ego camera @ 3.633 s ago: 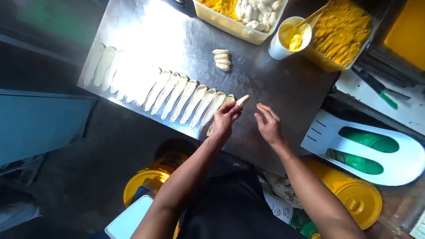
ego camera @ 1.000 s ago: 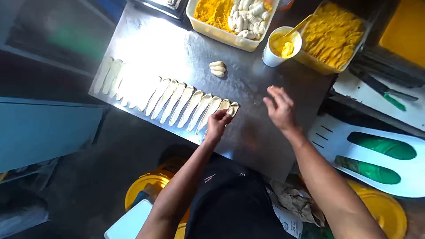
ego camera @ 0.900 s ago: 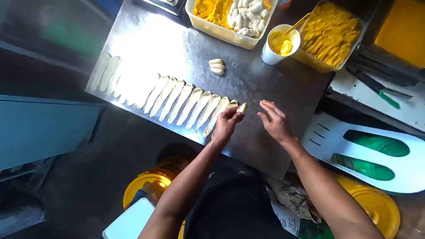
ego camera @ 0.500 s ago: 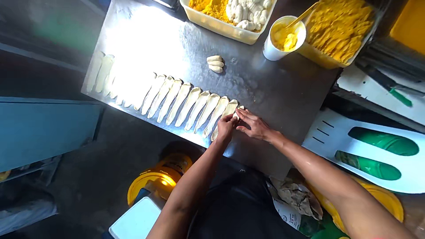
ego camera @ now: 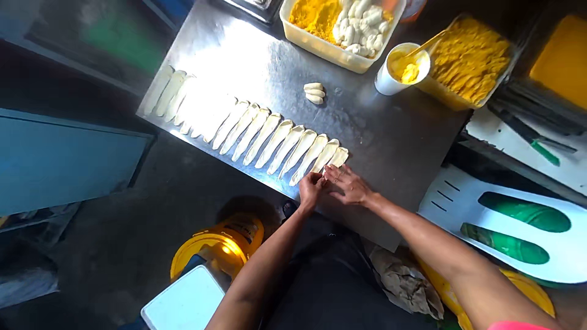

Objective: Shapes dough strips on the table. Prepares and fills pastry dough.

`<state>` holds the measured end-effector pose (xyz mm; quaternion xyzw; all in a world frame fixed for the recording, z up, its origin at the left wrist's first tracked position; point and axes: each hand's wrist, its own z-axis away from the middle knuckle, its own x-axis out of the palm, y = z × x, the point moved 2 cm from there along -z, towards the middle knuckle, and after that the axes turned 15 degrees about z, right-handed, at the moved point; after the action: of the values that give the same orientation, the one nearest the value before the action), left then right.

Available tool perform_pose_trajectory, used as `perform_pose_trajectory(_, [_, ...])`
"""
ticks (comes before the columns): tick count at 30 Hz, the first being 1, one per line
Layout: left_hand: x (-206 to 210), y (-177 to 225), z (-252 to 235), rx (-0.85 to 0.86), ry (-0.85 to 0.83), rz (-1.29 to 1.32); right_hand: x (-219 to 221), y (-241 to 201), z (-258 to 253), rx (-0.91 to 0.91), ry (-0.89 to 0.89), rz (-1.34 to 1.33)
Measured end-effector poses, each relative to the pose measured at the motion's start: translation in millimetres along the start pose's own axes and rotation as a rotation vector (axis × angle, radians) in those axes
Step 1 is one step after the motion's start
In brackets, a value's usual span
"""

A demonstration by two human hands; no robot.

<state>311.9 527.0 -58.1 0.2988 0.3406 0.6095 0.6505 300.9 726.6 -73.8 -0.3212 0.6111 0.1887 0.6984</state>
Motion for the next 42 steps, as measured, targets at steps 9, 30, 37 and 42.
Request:
perform_pose_trajectory(9, [-29.7, -26.5, 47.4, 0.159, 0.042, -0.326, 33.7, -111.9, 15.6, 0.21, 0.061, 0.015])
perform_pose_trajectory(30, [-54.2, 210.9, -263.1, 0.539, 0.016, -0.715, -172.8, 223.6, -75.1, 0.475, 0.322, 0.164])
perform_pose_trajectory(37, [-30.8, 254.5, -250.0, 0.633, 0.113, -0.592, -178.0, 271.8, -124.0, 0.577, -0.168, 0.088])
perform_pose_trajectory(42, [-37.2, 210.8, -148.0, 0.426, 0.155, 0.063, -180.4, 259.6, -123.3, 0.644, -0.065, 0.097])
